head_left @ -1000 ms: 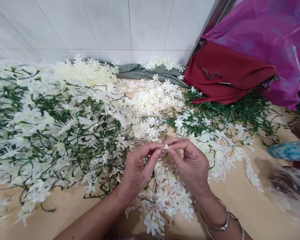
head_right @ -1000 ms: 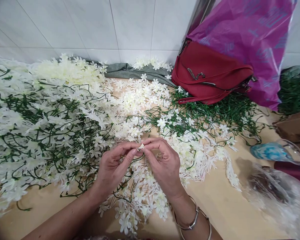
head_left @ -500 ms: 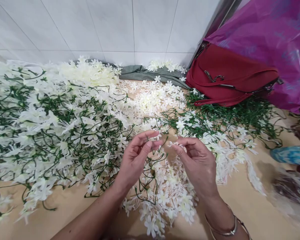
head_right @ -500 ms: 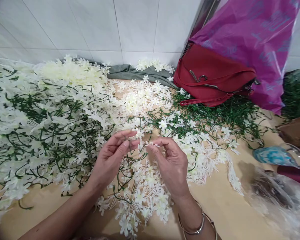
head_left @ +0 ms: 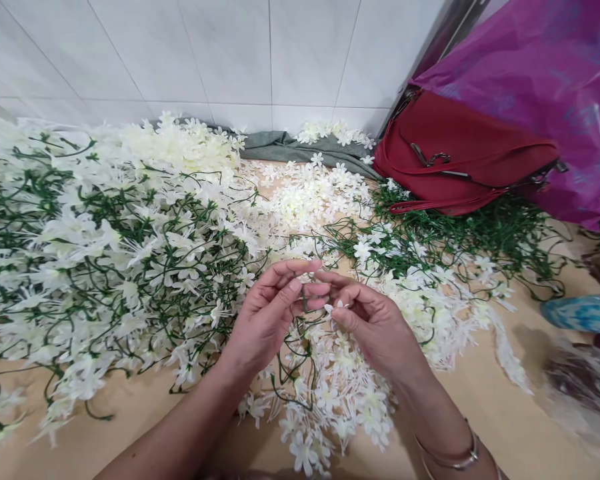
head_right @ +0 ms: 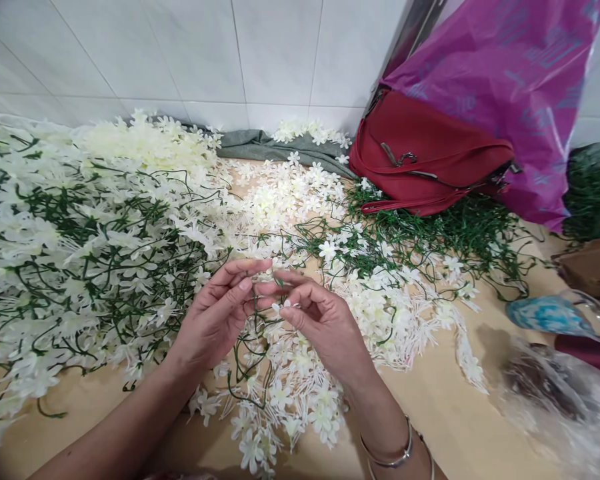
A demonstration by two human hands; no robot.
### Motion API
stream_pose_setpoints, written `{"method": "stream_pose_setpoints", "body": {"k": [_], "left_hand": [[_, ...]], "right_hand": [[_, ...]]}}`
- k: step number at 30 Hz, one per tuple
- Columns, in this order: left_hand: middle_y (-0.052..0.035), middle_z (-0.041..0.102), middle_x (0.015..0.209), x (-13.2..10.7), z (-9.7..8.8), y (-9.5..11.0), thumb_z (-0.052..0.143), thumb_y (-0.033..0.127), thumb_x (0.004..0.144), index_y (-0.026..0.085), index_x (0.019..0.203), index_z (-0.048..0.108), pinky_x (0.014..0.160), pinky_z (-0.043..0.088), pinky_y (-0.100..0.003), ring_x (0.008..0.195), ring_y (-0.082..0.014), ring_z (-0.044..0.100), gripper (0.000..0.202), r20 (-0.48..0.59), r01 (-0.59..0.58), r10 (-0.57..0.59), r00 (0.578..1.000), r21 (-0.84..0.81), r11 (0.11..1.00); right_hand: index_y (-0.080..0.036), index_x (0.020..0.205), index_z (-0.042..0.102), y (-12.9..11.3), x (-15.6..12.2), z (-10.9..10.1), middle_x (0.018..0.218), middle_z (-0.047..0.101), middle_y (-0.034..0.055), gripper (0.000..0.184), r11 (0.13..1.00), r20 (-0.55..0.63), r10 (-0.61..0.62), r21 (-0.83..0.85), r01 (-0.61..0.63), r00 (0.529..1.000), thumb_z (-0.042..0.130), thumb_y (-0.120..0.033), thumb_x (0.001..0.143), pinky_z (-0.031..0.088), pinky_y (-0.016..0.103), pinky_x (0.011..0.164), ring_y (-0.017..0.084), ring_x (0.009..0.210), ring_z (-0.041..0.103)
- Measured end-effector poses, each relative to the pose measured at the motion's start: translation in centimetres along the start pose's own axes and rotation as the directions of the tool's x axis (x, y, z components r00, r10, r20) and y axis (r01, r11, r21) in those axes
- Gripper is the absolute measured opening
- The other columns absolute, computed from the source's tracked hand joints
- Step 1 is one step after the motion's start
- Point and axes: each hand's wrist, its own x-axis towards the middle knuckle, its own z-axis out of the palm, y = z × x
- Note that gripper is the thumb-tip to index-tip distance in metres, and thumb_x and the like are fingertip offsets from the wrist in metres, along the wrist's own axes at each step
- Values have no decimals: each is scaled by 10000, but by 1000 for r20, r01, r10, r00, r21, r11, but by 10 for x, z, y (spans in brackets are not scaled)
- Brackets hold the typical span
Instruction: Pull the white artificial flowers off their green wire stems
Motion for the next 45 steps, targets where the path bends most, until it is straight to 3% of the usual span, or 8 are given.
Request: {"method": "stream_pose_setpoints", "body": {"k": [9, 13, 16, 25, 31, 34, 38, 45], "left_hand": [[-84, 705, 1293, -6, 3, -4, 612, 269, 1018, 253, 1272, 645, 925, 616, -318, 1061, -197, 754, 256, -49, -113, 151, 987, 450, 886], [-95, 642, 1329, -11, 7, 0, 653, 209, 978, 264, 1263, 685, 949, 608, -333, 1184, -219, 666, 292, 32, -281, 394, 918, 753, 594], [-75, 715, 1197, -13, 12, 3, 653, 145, 968, 246, 1204, 719, 1012, 573, -343, 1160, -205, 666, 265, 167, -408, 489, 856, 799, 442], [-70, 752, 1175, -9, 13, 0, 559, 131, 1022, 224, 1297, 680, 984, 557, -298, 1094, -161, 702, 315, 261, -415, 326, 909, 659, 628], [-57, 782, 1119, -6, 4, -5, 609, 141, 1003, 253, 1198, 741, 959, 570, -309, 1068, -178, 720, 260, 213, -429, 403, 890, 692, 581], [-48, 773, 1025, -5, 0, -6, 604, 207, 1018, 246, 1164, 761, 786, 585, -263, 836, -141, 720, 218, 67, -306, 358, 931, 676, 670], [-21, 713, 856, -5, 2, -3, 595, 284, 1018, 193, 1119, 766, 532, 495, -196, 520, -59, 564, 218, -64, -93, 143, 988, 493, 865], [3, 696, 766, -4, 11, -3, 678, 329, 955, 166, 974, 751, 474, 433, -149, 478, -30, 526, 180, -79, 110, -92, 993, 275, 955]], "right_hand": [[-227, 775, 726, 3, -2, -5, 807, 730, 10, 168, 1000, -240, 19, 20, -14, 971, 866, -319, 777, 501, 248, 543, 138, 636, 614], [-229, 771, 733, -1, -3, -5, 865, 755, 25, 151, 999, -293, -40, -35, 31, 955, 859, -313, 782, 571, 288, 670, 159, 727, 679], [-229, 781, 742, -4, -6, 2, 898, 765, 34, 124, 997, -271, -72, -43, 62, 960, 850, -291, 788, 587, 298, 738, 167, 794, 701], [-211, 744, 685, -3, -10, 9, 612, 600, -58, 230, 994, -95, 35, 105, -25, 995, 854, -359, 794, 449, 202, 512, 84, 528, 497], [-227, 788, 711, -15, -11, 9, 828, 760, 10, 132, 997, -34, 39, 68, -37, 999, 823, -279, 831, 580, 267, 688, 139, 721, 698], [-248, 803, 737, -20, -11, 4, 1062, 786, 34, 89, 999, -32, -27, 29, 27, 999, 813, -225, 844, 595, 321, 847, 174, 926, 741], [-282, 826, 763, -12, -10, -12, 903, 753, -11, 93, 992, -179, -122, 6, 126, 976, 841, -233, 832, 540, 228, 690, 133, 818, 680], [-257, 819, 794, -3, -6, -11, 741, 731, -17, 188, 977, -211, 145, 186, -106, 967, 918, -376, 743, 486, 214, 626, 98, 628, 607]]}}
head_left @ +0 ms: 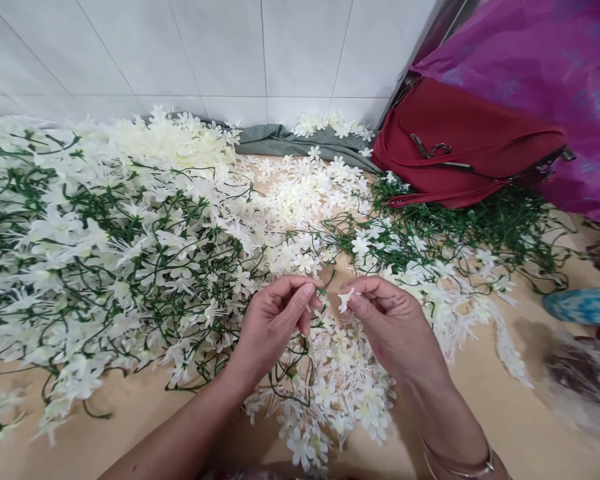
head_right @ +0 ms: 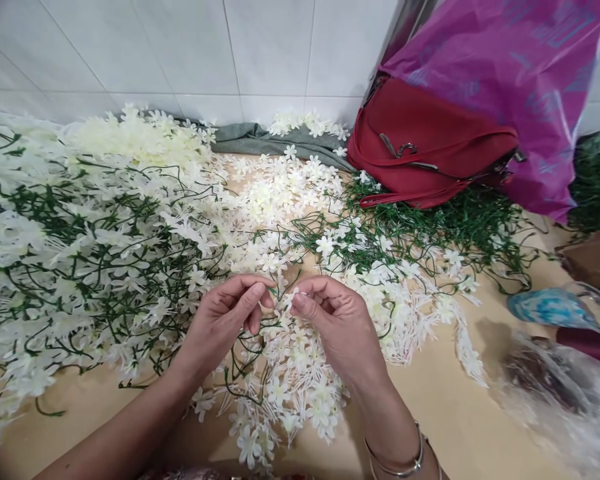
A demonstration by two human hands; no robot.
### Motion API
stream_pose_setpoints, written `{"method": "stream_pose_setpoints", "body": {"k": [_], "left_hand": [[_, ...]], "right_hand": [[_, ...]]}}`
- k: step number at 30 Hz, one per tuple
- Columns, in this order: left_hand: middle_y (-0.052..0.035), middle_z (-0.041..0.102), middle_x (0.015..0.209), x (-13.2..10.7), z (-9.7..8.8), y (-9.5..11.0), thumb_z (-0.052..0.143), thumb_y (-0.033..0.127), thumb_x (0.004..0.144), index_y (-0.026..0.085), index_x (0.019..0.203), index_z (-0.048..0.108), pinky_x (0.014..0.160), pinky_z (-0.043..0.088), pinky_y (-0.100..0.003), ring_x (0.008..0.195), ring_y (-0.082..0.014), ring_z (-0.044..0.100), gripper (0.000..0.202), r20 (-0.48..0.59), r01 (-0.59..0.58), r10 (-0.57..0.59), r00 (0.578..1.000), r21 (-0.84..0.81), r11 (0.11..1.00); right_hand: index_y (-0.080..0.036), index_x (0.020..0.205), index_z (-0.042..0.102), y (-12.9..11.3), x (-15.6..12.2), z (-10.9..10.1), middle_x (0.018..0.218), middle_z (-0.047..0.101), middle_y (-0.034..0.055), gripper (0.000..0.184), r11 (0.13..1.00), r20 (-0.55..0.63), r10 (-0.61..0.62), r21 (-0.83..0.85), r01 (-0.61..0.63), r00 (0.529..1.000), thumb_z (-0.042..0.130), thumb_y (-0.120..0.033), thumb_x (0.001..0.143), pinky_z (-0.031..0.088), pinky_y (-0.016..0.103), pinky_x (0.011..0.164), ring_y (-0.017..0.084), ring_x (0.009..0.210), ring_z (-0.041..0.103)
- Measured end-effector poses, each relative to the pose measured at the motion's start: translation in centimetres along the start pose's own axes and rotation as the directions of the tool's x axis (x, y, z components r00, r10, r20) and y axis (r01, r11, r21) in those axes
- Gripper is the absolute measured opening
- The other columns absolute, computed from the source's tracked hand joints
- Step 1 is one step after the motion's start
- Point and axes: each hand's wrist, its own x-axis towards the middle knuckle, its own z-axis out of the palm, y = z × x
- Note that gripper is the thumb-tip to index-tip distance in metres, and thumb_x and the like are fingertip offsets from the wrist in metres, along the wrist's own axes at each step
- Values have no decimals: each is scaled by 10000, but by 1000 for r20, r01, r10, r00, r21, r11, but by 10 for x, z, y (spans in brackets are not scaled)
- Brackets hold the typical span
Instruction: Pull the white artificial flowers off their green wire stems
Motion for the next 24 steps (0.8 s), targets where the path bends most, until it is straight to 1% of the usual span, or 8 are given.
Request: {"method": "stream_pose_setpoints", "body": {"k": [4, 8, 12, 15, 21, 24], "left_hand": [[-2, 721, 777, 0, 2, -3, 723, 344, 919, 174, 930, 752, 504, 456, -157, 510, -41, 569, 172, -19, 47, -49, 999, -102, 994], [-8, 746, 814, -1, 4, -7, 721, 348, 924, 186, 942, 761, 539, 475, -162, 548, -48, 610, 167, -22, 66, -70, 997, -147, 987], [1, 730, 765, -2, 8, -6, 731, 338, 918, 181, 932, 768, 568, 490, -162, 584, -59, 639, 162, 4, 67, -67, 998, -151, 986], [6, 716, 718, -2, 10, -5, 733, 315, 913, 173, 915, 767, 603, 516, -170, 610, -72, 657, 147, 8, 55, -55, 998, -140, 989], [-9, 751, 757, -5, 10, -7, 739, 282, 908, 171, 870, 745, 657, 566, -194, 654, -93, 688, 118, -11, 10, -11, 1000, -107, 994], [-8, 759, 771, -6, 10, -9, 731, 285, 921, 172, 853, 729, 694, 585, -202, 687, -99, 705, 132, -3, 17, -17, 1000, -109, 994]], "right_hand": [[-239, 747, 787, -5, 0, 12, 676, 713, -20, 270, 991, 3, 81, 105, -81, 997, 972, -404, 640, 497, 218, 625, 103, 605, 616], [-240, 730, 786, -5, 0, 17, 651, 715, -28, 279, 986, -27, 111, 130, -106, 994, 981, -407, 621, 503, 205, 639, 93, 605, 619], [-235, 728, 789, -2, 0, 19, 644, 723, -27, 283, 985, -23, 107, 139, -103, 994, 981, -413, 621, 507, 199, 649, 86, 604, 621], [-227, 725, 783, -2, 1, 19, 636, 717, -28, 268, 982, -10, 109, 156, -106, 994, 979, -386, 635, 508, 201, 643, 87, 597, 622], [-215, 720, 759, -2, 0, 19, 630, 683, -46, 271, 975, -10, 129, 184, -124, 992, 983, -344, 636, 476, 177, 590, 65, 568, 588], [-213, 715, 744, -1, 1, 21, 610, 675, -44, 280, 973, 18, 134, 187, -135, 991, 977, -351, 647, 488, 196, 599, 75, 559, 581]]}}
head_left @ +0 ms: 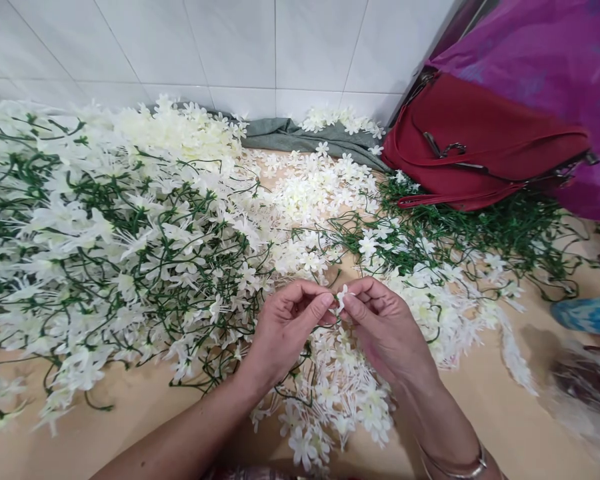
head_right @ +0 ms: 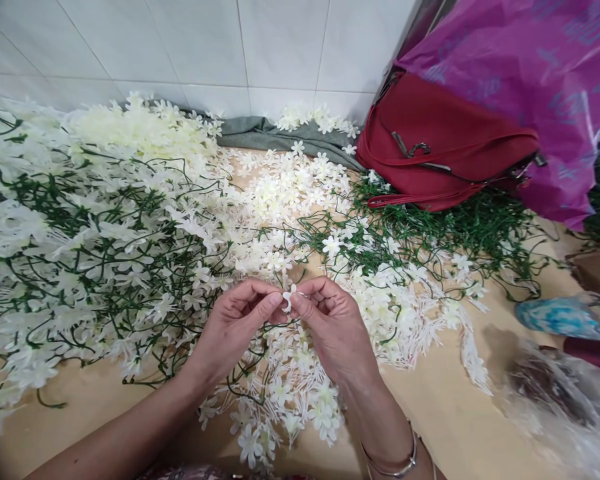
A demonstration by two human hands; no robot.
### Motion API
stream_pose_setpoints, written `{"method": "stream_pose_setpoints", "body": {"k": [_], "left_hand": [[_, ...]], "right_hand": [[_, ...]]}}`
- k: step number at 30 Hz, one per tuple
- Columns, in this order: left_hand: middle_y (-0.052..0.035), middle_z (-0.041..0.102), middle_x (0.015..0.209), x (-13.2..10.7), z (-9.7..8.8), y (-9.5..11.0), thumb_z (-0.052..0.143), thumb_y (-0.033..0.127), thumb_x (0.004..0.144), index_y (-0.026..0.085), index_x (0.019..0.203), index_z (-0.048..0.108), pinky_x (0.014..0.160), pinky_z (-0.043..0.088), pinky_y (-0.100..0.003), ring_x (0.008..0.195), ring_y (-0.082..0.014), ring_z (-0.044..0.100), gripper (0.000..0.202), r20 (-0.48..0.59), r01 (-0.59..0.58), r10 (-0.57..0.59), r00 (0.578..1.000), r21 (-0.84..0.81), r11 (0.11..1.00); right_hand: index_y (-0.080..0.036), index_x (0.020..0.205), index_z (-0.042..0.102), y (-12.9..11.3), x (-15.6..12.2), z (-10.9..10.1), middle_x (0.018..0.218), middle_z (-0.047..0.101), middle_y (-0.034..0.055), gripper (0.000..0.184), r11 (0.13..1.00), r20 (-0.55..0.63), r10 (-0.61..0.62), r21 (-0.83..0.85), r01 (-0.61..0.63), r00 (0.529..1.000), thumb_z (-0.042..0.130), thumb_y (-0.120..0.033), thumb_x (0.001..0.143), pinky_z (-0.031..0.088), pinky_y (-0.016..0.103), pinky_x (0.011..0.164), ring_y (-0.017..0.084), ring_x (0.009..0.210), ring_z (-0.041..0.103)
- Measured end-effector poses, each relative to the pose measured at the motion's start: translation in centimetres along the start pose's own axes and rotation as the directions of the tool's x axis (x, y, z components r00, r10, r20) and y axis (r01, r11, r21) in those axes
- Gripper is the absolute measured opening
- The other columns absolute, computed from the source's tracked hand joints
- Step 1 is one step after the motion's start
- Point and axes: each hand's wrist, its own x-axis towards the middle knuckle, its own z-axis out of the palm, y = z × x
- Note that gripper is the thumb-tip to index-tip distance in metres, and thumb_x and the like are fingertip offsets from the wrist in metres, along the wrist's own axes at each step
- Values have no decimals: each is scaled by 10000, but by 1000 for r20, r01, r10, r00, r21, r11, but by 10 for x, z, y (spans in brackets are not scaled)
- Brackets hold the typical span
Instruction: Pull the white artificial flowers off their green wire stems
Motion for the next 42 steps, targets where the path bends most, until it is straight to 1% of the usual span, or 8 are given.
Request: {"method": "stream_pose_setpoints", "body": {"k": [6, 13, 18, 22, 26, 30, 34, 42], "left_hand": [[-14, 747, 761, 2, 0, -5, 733, 334, 923, 162, 843, 721, 734, 606, -231, 710, -115, 711, 190, 10, 21, -20, 1000, -8, 1000], [-25, 735, 761, 3, 1, -10, 745, 408, 906, 158, 837, 706, 745, 616, -274, 725, -146, 722, 262, -27, -30, 31, 999, 33, 999], [-20, 718, 723, 4, 2, -8, 739, 401, 910, 154, 826, 693, 720, 596, -262, 701, -145, 706, 265, -13, -43, 44, 999, 45, 998], [-42, 742, 802, 3, 4, -5, 674, 376, 962, 150, 902, 699, 777, 591, -274, 751, -152, 717, 235, 17, -27, 26, 1000, 30, 999], [-43, 749, 810, 2, 3, -4, 682, 374, 956, 151, 930, 706, 780, 584, -279, 751, -157, 726, 226, -23, -21, 22, 999, 50, 999], [-29, 734, 772, 1, 2, -3, 686, 362, 958, 157, 901, 707, 779, 581, -273, 741, -147, 713, 214, -30, -17, 19, 999, 46, 999], [-28, 729, 781, 2, 1, -4, 696, 355, 949, 154, 883, 703, 794, 578, -270, 760, -144, 701, 211, -6, 4, -4, 1000, 36, 999], [-20, 699, 746, 2, 0, -6, 687, 392, 947, 158, 844, 689, 763, 563, -271, 740, -154, 681, 256, 2, 2, -2, 1000, 48, 999]], "right_hand": [[-209, 724, 719, 5, 3, 0, 608, 673, -33, 311, 999, 9, 11, -42, -10, 1000, 964, -391, 662, 486, 225, 615, 100, 579, 586], [-198, 719, 705, 10, 6, -3, 632, 655, -33, 359, 997, -14, 40, -70, -41, 999, 970, -426, 638, 464, 238, 643, 106, 610, 554], [-201, 728, 687, 7, 7, -3, 616, 644, -29, 343, 996, 51, 83, -50, -80, 995, 948, -417, 680, 417, 256, 626, 123, 613, 546], [-222, 825, 714, 1, 6, -4, 657, 642, -35, 295, 996, 85, 90, -1, -90, 992, 915, -416, 732, 433, 272, 667, 130, 644, 553], [-231, 925, 761, -1, 5, -7, 707, 667, -22, 319, 997, 75, 83, -14, -82, 994, 915, -428, 727, 451, 286, 692, 139, 669, 564], [-225, 840, 755, 1, 5, -6, 709, 680, -21, 277, 997, 72, 67, -30, -65, 995, 940, -377, 700, 451, 282, 712, 136, 687, 572], [-216, 752, 744, 5, 7, -6, 666, 676, -18, 288, 997, 31, 28, -67, -26, 999, 953, -399, 674, 450, 287, 690, 138, 655, 563], [-216, 715, 723, 11, 8, -3, 610, 669, -26, 307, 998, 28, 7, -65, -5, 1000, 954, -412, 661, 462, 291, 633, 137, 588, 576]]}}
